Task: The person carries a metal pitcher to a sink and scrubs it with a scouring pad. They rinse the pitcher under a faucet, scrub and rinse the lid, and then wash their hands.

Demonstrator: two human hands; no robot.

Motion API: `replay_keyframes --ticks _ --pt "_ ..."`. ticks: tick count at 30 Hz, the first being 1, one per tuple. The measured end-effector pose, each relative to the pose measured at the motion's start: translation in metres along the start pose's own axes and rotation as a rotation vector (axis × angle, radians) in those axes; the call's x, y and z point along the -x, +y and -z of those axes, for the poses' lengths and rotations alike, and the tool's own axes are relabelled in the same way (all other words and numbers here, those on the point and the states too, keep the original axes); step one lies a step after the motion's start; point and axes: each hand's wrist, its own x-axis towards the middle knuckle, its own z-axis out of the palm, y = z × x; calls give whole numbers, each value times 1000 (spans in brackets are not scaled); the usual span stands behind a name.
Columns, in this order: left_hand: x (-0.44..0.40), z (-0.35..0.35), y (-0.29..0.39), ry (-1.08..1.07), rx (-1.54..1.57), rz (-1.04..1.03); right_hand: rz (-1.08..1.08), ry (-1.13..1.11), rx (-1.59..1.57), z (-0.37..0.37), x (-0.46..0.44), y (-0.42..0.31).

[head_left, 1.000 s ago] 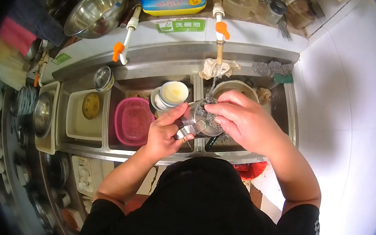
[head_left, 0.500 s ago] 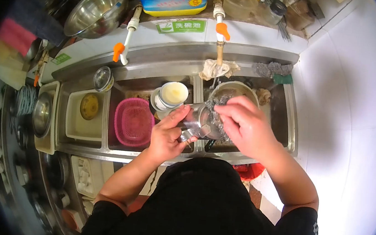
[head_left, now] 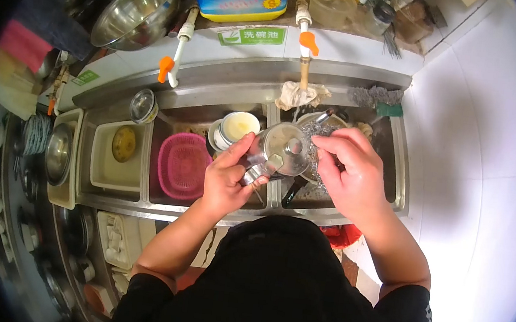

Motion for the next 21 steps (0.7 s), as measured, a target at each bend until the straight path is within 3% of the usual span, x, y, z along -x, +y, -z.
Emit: replay_keyframes --ticks 4,7,10,21 --pt "5 -4 0 -5 1 -10 65 -66 7 1 -6 -10" --pt "5 -2 2 -11 -25 -23 -54 -170 -8 4 -10 2" --pt "4 -2 2 -22 -33 -38 71 -172 3 0 -4 -6" --pt "11 -4 -8 -21 -83 -24 129 -176 111 -6 -6 5"
